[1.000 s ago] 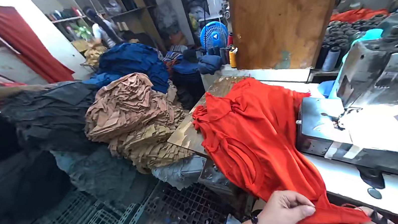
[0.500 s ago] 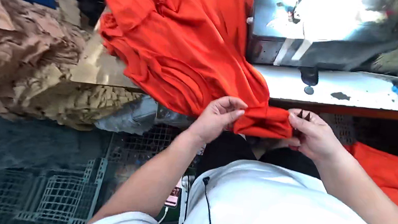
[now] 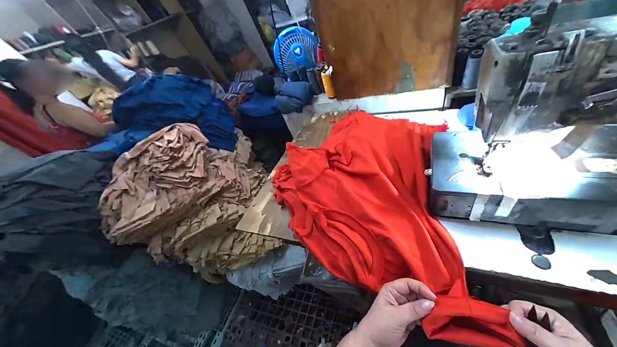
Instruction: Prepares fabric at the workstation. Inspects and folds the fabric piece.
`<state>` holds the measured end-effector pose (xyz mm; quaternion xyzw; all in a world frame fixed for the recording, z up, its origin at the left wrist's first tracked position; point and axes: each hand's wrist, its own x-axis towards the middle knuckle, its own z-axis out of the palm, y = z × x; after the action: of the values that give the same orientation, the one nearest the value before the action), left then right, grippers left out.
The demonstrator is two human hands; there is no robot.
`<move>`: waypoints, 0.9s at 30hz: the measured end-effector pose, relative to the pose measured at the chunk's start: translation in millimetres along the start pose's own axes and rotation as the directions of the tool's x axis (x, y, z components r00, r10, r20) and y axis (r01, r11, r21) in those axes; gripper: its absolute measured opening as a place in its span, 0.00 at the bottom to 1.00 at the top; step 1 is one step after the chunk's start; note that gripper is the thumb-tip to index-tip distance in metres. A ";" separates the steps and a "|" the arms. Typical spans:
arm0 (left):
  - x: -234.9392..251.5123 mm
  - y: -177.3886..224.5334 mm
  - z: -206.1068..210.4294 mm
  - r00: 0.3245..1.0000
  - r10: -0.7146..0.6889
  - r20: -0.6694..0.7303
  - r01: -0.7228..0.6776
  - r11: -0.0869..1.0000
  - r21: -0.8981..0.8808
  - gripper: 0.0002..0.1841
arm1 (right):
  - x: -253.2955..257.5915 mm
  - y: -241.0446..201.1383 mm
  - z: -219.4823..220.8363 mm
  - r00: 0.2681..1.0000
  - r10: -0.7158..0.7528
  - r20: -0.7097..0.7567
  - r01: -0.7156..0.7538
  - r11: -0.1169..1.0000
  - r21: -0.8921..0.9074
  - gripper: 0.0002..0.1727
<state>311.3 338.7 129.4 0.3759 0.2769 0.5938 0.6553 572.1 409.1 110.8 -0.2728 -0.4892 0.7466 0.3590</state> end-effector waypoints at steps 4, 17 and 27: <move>5.6 5.6 9.3 0.992 0.046 0.117 -0.055 0.996 0.071 0.07 | -3.7 -2.3 -4.8 0.997 -0.057 0.055 0.044 0.976 0.215 0.13; -5.1 22.3 39.4 0.972 0.233 0.037 -0.186 0.658 0.730 0.11 | -20.2 -48.1 21.0 0.982 -0.170 -0.084 0.135 0.939 -0.316 0.16; -12.2 27.8 25.5 0.848 0.498 0.179 -0.371 0.318 0.873 0.09 | -20.8 -68.4 53.2 0.884 -0.467 0.024 0.359 0.645 -0.675 0.10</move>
<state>314.3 322.8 165.6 0.6819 0.4716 0.5361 0.1590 562.5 382.0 195.1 -0.3188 -0.7412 0.3986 0.4360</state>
